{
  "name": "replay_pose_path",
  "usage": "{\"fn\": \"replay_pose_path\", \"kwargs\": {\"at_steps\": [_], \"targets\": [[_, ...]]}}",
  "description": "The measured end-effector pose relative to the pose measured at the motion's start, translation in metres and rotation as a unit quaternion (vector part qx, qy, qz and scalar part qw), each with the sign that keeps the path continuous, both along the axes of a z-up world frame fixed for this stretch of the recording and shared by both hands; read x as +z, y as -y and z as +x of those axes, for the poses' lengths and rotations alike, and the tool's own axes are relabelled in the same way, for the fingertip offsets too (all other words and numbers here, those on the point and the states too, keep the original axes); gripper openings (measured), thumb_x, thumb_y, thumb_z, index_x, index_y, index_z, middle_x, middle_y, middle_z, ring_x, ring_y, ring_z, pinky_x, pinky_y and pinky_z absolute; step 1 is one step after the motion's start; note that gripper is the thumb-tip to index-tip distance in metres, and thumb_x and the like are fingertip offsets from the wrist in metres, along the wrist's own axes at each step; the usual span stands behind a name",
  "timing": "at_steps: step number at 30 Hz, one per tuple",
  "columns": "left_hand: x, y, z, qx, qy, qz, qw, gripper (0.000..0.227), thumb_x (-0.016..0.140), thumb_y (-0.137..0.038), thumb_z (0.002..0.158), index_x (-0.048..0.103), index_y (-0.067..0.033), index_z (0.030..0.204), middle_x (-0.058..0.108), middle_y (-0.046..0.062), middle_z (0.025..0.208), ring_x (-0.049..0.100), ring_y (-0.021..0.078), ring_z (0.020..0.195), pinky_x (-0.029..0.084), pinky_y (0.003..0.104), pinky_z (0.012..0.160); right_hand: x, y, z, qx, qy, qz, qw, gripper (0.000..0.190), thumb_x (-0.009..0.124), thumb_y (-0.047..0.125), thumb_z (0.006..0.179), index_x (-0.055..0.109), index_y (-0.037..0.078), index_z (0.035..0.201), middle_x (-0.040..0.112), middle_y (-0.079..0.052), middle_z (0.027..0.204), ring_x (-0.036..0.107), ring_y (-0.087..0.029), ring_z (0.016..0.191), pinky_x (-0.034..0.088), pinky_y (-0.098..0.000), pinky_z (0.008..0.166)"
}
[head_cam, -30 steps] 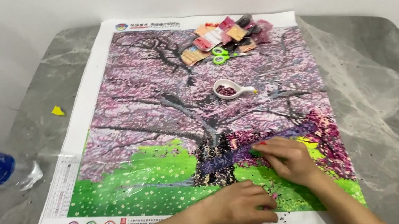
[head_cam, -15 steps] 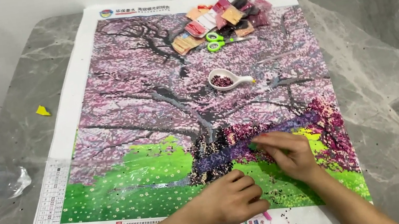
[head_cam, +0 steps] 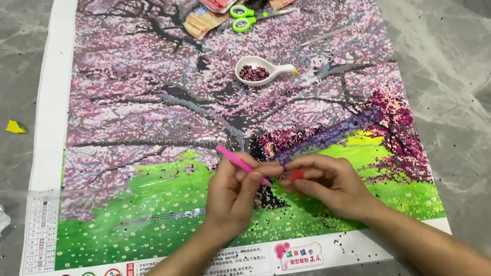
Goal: The person is performing diamond painting, which involves using a specialized pen tool to pick up small resin diamonds and place them onto a sticky, color-coded canvas, and then using a ruler to align the rows.
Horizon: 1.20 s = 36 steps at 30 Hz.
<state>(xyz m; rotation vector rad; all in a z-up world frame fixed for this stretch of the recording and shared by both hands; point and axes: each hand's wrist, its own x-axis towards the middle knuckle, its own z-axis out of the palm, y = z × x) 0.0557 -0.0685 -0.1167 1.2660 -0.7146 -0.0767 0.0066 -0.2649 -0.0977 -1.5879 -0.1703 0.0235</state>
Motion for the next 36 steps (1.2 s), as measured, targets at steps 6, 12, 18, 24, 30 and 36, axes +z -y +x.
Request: {"fn": "replay_pose_path", "kwargs": {"at_steps": [6, 12, 18, 24, 30, 36], "targets": [[0.006, 0.003, -0.004, 0.002, -0.055, 0.003, 0.998, 0.023, 0.07, -0.012, 0.088, 0.049, -0.0021, 0.091, 0.077, 0.017, 0.091, 0.074, 0.0215, 0.085, 0.057, 0.031, 0.075, -0.008, 0.002, -0.003, 0.05, -0.048, -0.001, 0.998, 0.024, 0.064, 0.002, 0.088, 0.067, -0.003, 0.111, 0.078, -0.015, 0.081, 0.068, -0.013, 0.072, 0.06, -0.0324, 0.065], [0.009, 0.001, 0.0, 0.062, 0.032, 0.053, 0.996, 0.024, 0.078, -0.018, 0.081, 0.058, -0.0044, 0.082, 0.077, 0.014, 0.087, 0.076, 0.0261, 0.069, 0.059, 0.032, 0.062, -0.007, -0.001, -0.003, 0.091, -0.008, -0.038, 0.995, 0.019, 0.062, 0.004, 0.09, 0.071, -0.002, 0.106, 0.079, -0.015, 0.081, 0.069, -0.014, 0.073, 0.058, -0.0346, 0.066], [0.011, 0.004, -0.002, 0.084, 0.091, 0.08, 0.989, 0.019, 0.076, -0.02, 0.083, 0.062, -0.0069, 0.079, 0.075, 0.009, 0.079, 0.074, 0.0276, 0.067, 0.059, 0.031, 0.061, -0.014, 0.0, -0.003, 0.088, 0.028, -0.057, 0.994, 0.021, 0.062, 0.005, 0.09, 0.073, -0.001, 0.107, 0.08, -0.015, 0.08, 0.073, -0.016, 0.072, 0.057, -0.0347, 0.066], [0.007, 0.007, -0.003, 0.092, 0.165, 0.094, 0.977, 0.017, 0.071, -0.021, 0.088, 0.063, -0.0081, 0.08, 0.072, 0.007, 0.079, 0.071, 0.0267, 0.065, 0.058, 0.032, 0.059, -0.017, 0.0, -0.003, 0.069, 0.061, -0.102, 0.99, 0.02, 0.061, 0.003, 0.089, 0.074, -0.001, 0.103, 0.079, -0.013, 0.074, 0.072, -0.015, 0.065, 0.055, -0.0321, 0.058], [0.009, 0.007, -0.005, 0.113, 0.251, 0.112, 0.955, 0.016, 0.062, -0.023, 0.094, 0.063, -0.0111, 0.082, 0.072, 0.005, 0.084, 0.071, 0.025, 0.064, 0.059, 0.031, 0.054, -0.014, -0.001, -0.003, 0.057, 0.094, -0.131, 0.985, 0.019, 0.062, 0.002, 0.087, 0.075, 0.0, 0.1, 0.078, -0.011, 0.07, 0.073, -0.016, 0.06, 0.053, -0.0308, 0.053], [-0.015, 0.004, -0.007, 0.117, 0.307, 0.115, 0.937, 0.012, 0.065, -0.018, 0.092, 0.064, -0.0092, 0.084, 0.07, 0.009, 0.085, 0.072, 0.0276, 0.07, 0.06, 0.033, 0.056, -0.01, -0.001, -0.002, 0.058, 0.12, -0.119, 0.984, 0.019, 0.062, -0.001, 0.085, 0.076, 0.0, 0.098, 0.077, -0.012, 0.068, 0.069, -0.018, 0.051, 0.051, -0.0304, 0.045]]}}
